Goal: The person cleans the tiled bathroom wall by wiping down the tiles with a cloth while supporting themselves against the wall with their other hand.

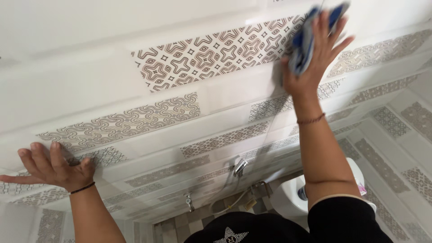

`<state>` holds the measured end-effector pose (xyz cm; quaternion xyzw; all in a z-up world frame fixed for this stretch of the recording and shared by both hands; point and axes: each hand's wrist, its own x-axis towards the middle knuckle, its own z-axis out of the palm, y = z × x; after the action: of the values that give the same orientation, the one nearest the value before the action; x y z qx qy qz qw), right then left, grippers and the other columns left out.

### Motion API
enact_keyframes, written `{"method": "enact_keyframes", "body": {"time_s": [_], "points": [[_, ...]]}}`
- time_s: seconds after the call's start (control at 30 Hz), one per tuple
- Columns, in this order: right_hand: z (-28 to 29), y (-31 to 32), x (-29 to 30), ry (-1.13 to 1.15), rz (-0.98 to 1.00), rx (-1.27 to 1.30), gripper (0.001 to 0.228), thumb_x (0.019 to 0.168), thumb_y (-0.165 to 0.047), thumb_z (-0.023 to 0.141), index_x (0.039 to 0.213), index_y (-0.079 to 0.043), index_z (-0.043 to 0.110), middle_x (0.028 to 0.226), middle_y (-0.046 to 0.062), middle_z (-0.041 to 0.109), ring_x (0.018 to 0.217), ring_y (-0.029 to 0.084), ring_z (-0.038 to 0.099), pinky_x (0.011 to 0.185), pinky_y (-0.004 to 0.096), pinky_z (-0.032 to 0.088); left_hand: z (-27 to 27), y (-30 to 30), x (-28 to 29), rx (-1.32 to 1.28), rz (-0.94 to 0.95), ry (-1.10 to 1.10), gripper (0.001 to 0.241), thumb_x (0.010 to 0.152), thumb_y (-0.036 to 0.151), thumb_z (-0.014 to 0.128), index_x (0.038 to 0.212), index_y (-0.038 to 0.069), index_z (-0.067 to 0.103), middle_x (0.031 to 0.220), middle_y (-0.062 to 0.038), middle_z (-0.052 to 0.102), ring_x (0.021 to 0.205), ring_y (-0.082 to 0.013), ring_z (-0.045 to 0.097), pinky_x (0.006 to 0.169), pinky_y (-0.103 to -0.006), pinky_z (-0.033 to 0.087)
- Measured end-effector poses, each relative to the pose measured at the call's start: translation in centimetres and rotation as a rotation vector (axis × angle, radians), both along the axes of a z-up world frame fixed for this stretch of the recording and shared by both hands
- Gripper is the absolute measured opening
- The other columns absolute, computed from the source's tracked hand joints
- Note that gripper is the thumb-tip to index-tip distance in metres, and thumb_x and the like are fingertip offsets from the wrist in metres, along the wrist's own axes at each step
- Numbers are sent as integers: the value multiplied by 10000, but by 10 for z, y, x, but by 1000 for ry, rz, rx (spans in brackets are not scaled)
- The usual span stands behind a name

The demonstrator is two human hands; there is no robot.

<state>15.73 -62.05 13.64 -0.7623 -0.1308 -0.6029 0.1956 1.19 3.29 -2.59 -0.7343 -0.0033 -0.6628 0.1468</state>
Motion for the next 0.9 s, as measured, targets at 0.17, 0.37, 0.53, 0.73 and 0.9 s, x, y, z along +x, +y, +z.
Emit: {"method": "enact_keyframes", "body": {"time_s": [0.17, 0.37, 0.53, 0.73, 0.9], "points": [[-60, 0, -17, 64, 55, -98, 777, 1085, -653, 548, 1652, -225, 232, 1751, 24, 244, 1648, 310, 21, 1246, 602, -178, -1, 0, 1, 12, -57, 11, 704, 1040, 708, 283, 1482, 235, 561, 1607, -114, 498, 1502, -344, 405, 1134, -724, -76], [-3, -22, 9, 38, -74, -84, 736, 1006, -627, 486, 1612, -232, 347, 1700, -3, 350, 1615, 301, 56, 1215, 590, -204, -4, -2, 2, -26, -37, 13, 686, 1046, 705, 292, 1491, 234, 519, 1627, -97, 481, 1524, -347, 369, 1164, -692, -67], [7, -11, 10, -74, 11, 8, 793, 978, -672, 440, 1631, -234, 332, 1720, -24, 336, 1593, 260, 58, 1251, 582, -186, 0, -2, -1, 12, 5, 26, 675, 1061, 691, 285, 1500, 231, 511, 1634, -96, 474, 1531, -330, 373, 1159, -726, -66], [-53, -5, -22, 77, 10, -102, 790, 1050, -631, 525, 1650, -189, 265, 1733, 63, 292, 1648, 338, 57, 1240, 602, -177, 3, -2, 1, -8, -42, -10, 681, 1027, 712, 259, 1480, 292, 546, 1614, -45, 481, 1512, -287, 387, 1154, -723, -48], [-27, -9, -15, 105, -49, 0, 771, 1047, -544, 497, 1665, -156, 245, 1759, 49, 268, 1616, 295, 10, 1214, 587, -214, 5, -1, -3, -11, -37, 6, 673, 1036, 709, 274, 1525, 335, 544, 1638, 4, 436, 1521, -246, 383, 1176, -710, -49]]}}
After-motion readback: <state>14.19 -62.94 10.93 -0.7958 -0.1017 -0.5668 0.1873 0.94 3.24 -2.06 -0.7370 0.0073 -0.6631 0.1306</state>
